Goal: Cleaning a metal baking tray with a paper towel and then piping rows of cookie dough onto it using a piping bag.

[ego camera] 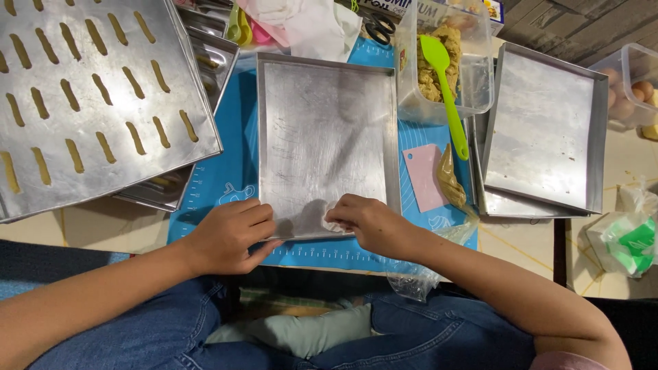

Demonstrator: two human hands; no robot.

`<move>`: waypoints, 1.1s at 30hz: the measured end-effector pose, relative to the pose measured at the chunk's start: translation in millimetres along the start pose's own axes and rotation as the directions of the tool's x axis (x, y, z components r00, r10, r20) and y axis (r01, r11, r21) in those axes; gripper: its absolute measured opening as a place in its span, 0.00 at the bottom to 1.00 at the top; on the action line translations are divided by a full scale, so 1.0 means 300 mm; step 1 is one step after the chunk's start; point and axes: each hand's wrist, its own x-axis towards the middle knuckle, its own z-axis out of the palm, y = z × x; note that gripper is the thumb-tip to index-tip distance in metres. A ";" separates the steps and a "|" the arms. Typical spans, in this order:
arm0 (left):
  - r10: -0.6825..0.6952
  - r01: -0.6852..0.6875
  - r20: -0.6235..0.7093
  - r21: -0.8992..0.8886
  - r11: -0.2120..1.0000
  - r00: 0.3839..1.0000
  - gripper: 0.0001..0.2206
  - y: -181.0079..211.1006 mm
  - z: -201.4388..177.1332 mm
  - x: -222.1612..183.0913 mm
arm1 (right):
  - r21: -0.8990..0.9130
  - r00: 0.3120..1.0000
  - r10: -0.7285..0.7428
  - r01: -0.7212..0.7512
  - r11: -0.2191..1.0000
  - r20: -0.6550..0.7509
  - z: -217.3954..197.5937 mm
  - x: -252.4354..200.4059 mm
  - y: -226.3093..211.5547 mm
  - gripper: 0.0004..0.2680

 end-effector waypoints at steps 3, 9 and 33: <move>0.016 -0.016 -0.028 0.010 1.000 0.999 0.09 -0.010 0.000 -0.011 | -0.153 0.990 -0.100 0.115 0.981 0.101 -0.097 -0.002 -0.090 0.13; -0.089 0.087 -0.090 -0.026 0.996 0.992 0.08 -0.012 -0.028 -0.027 | -0.108 0.967 -0.251 0.254 0.961 0.041 -0.072 0.015 -0.007 0.07; -0.412 0.392 -0.111 -0.163 0.905 0.905 0.23 -0.007 -0.045 -0.034 | -0.130 0.847 -0.528 0.517 0.846 -0.065 0.141 0.189 -0.078 0.05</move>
